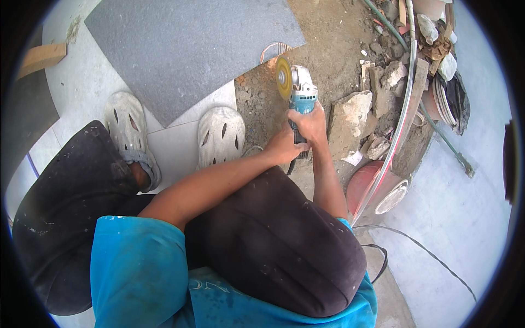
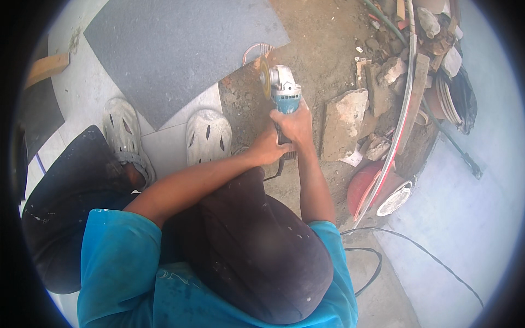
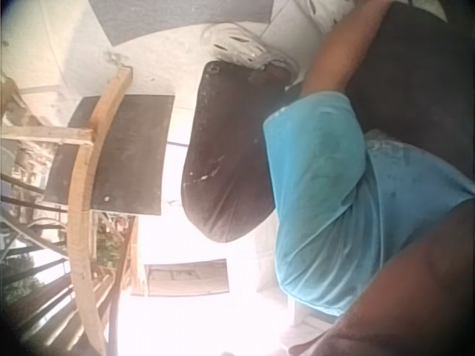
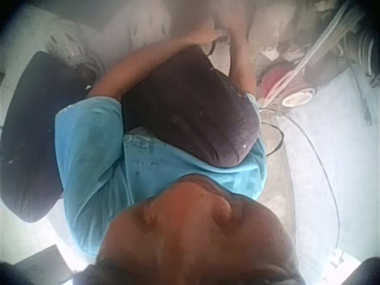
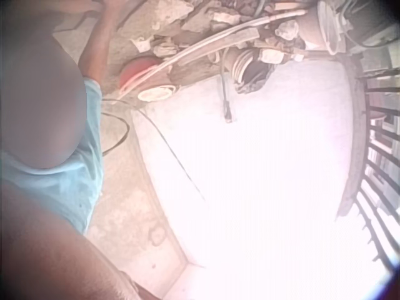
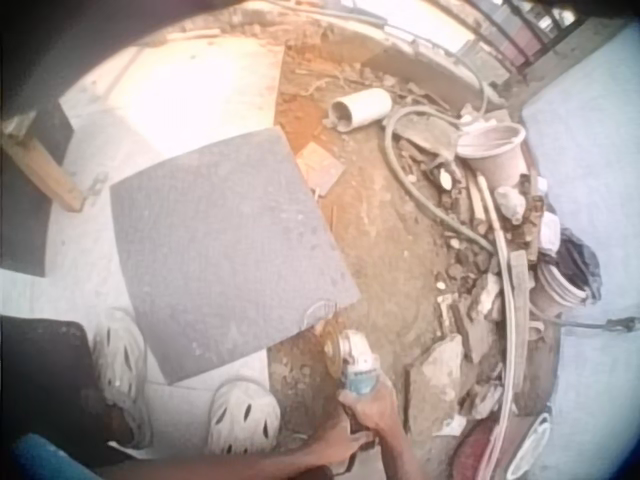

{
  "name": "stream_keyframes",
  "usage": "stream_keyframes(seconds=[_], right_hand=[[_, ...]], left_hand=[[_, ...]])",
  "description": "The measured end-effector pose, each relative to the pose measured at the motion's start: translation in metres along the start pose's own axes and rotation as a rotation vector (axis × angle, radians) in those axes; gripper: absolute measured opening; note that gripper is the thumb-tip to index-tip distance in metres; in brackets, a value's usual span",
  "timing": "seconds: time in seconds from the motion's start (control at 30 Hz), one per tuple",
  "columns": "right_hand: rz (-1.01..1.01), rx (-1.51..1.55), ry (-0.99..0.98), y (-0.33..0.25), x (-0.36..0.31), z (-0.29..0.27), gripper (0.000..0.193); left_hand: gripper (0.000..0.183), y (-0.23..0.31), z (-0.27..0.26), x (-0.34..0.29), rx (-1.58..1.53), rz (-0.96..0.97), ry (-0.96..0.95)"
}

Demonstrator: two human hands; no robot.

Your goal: The person uses an angle grinder to cut a gray tile placed on the floor. They hold the tile with one hand and operate the grinder with the other, cutting along a marked line.

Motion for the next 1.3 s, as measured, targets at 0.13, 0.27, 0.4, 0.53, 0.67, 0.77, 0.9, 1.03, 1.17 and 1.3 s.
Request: stream_keyframes(seconds=[0.13,0.27,0.4,0.53,0.67,0.77,0.9,1.03,1.17,1.3], right_hand=[[0.0,-0.032,0.004,-0.006,0.0,0.0,0.045],[0.015,-0.011,-0.016,-0.006,0.003,0.0,0.05],[0.018,-0.024,-0.016,-0.008,0.004,0.0,0.05],[0.033,-0.038,-0.016,-0.009,0.005,0.0,0.05],[0.016,-0.053,-0.021,-0.009,0.008,-0.001,0.051],[-0.022,-0.021,0.004,-0.007,0.01,-0.002,0.04],[-0.024,-0.013,0.003,-0.006,0.012,-0.001,0.04],[-0.021,0.003,0.0,-0.006,0.014,0.0,0.04],[-0.011,0.026,0.0,-0.001,0.017,0.0,0.04],[-0.022,-0.024,0.006,-0.006,0.018,0.0,0.041]], left_hand=[[0.11,0.001,-0.002,0.003,-0.002,-0.021,-0.093],[0.11,-0.003,0.001,0.007,0.001,-0.063,-0.117],[0.102,0.0,-0.001,0.008,-0.021,-0.002,-0.043],[0.087,0.001,-0.001,0.007,0.014,0.019,0.051],[0.086,0.003,-0.003,0.008,0.024,0.013,0.068],[0.104,0.005,-0.004,0.01,-0.069,-0.007,-0.052],[0.102,0.006,-0.006,0.011,-0.051,-0.019,-0.047],[0.099,0.009,-0.009,0.011,-0.047,0.02,-0.014],[0.098,0.007,-0.007,0.015,-0.066,0.036,-0.007],[0.097,0.01,-0.011,0.014,-0.055,0.041,-0.002]])
Point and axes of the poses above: each hand's wrist, its own x-axis towards the middle knuckle, its own z-axis out of the palm, y = z × x, the point moved 5 cm from there along x, towards the middle knuckle, and after that the axes turned 10 degrees about x, right-handed, at the moved point
